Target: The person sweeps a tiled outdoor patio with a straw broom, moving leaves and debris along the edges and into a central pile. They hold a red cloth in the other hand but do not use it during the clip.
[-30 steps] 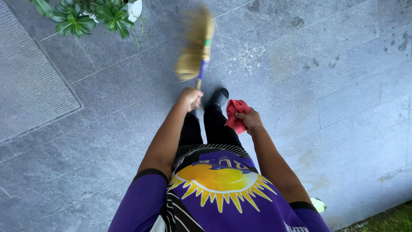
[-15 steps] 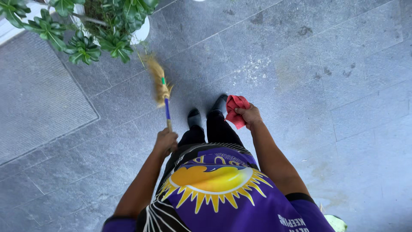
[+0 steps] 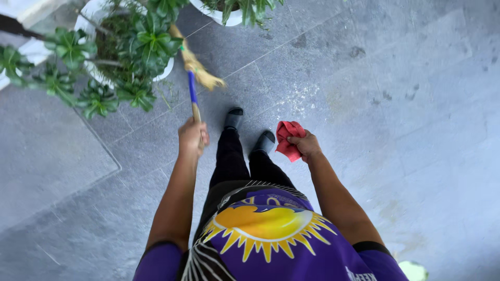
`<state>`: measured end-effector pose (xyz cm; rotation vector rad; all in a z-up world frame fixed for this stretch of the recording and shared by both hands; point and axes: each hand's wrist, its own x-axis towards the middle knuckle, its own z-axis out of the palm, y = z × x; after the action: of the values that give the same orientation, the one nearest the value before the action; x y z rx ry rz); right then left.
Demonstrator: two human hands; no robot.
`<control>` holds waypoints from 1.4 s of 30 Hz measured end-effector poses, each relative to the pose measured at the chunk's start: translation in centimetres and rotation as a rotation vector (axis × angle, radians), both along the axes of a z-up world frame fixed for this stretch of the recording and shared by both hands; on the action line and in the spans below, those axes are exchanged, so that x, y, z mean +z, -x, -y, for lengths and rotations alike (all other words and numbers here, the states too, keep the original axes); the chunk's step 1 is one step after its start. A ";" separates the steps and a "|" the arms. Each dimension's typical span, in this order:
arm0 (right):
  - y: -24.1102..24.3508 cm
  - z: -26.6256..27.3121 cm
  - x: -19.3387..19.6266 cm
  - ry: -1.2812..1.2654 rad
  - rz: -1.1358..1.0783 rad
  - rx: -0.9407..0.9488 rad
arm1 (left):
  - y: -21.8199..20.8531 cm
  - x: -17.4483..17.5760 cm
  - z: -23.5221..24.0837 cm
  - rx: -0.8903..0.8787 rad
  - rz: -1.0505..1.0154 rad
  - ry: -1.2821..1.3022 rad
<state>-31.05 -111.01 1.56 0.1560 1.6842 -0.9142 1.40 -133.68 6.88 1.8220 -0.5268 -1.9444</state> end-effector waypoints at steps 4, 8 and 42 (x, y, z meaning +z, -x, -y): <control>-1.2 0.4 0.5 -0.001 0.014 -0.130 | 4.7 -8.5 12.3 -0.074 0.083 0.166; -1.5 -1.0 1.0 -0.053 -0.043 -0.219 | 8.2 -13.9 18.6 -0.568 0.548 0.230; 9.9 -20.2 -0.6 -0.069 0.029 -0.792 | 28.9 -10.8 -14.4 -0.790 -0.109 -0.687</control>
<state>-40.99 -90.83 0.98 0.9257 1.6338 -1.4138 -27.48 -119.33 -3.89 2.0521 -0.6627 -3.0344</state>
